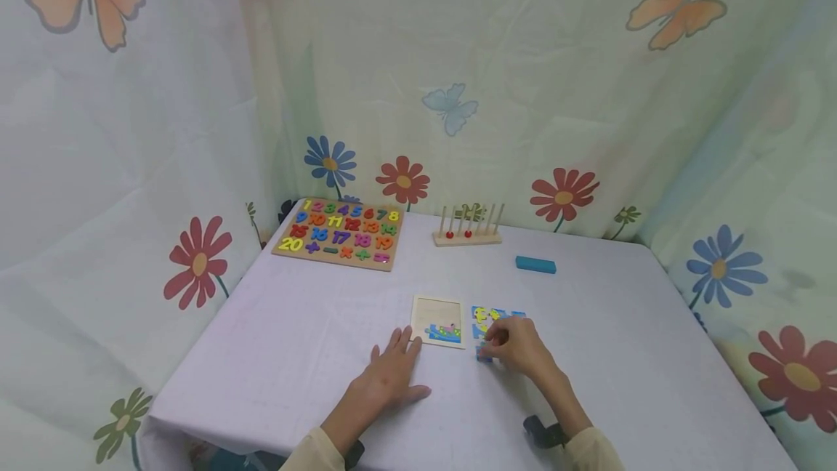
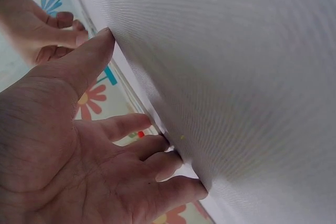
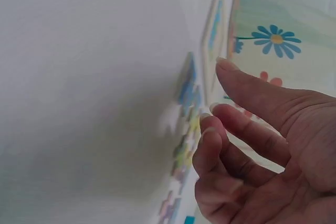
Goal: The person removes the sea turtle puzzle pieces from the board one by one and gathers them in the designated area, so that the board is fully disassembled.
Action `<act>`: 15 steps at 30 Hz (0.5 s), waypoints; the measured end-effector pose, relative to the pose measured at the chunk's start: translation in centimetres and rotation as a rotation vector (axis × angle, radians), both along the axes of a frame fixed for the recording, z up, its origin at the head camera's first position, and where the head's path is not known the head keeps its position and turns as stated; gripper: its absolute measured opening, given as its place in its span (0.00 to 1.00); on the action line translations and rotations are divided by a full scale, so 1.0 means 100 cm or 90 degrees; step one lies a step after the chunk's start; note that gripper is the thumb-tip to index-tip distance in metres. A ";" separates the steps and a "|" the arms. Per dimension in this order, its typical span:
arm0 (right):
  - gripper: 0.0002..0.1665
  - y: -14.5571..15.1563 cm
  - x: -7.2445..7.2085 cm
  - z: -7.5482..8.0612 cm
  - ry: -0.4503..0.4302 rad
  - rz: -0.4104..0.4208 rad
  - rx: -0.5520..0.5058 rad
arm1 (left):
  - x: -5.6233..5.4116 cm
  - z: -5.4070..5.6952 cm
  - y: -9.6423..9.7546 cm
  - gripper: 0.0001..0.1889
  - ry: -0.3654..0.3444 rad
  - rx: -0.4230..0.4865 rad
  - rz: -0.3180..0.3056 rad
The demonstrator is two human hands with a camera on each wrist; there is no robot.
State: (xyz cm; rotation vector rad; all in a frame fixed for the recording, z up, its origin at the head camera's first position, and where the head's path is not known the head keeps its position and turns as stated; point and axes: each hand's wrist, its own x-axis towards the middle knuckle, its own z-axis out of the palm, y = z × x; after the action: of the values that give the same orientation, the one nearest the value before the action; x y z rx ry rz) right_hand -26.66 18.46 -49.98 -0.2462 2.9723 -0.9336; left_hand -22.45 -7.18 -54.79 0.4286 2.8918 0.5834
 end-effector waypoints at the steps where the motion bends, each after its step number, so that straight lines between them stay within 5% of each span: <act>1: 0.10 -0.001 -0.001 0.002 0.008 0.001 0.002 | 0.000 0.001 0.000 0.47 0.001 -0.002 0.000; 6: 0.09 -0.013 -0.005 0.014 0.043 0.042 -0.010 | 0.000 0.002 0.001 0.47 0.003 -0.011 0.003; 15: 0.10 -0.035 -0.020 0.025 0.075 0.204 -0.048 | -0.002 0.002 0.002 0.47 0.002 -0.011 -0.004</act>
State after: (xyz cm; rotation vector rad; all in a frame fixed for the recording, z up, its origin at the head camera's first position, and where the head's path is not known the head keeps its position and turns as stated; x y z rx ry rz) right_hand -28.62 14.92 -47.44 -0.7779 2.8737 -1.0204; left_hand -22.63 -6.97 -54.55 0.4364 2.8951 0.5571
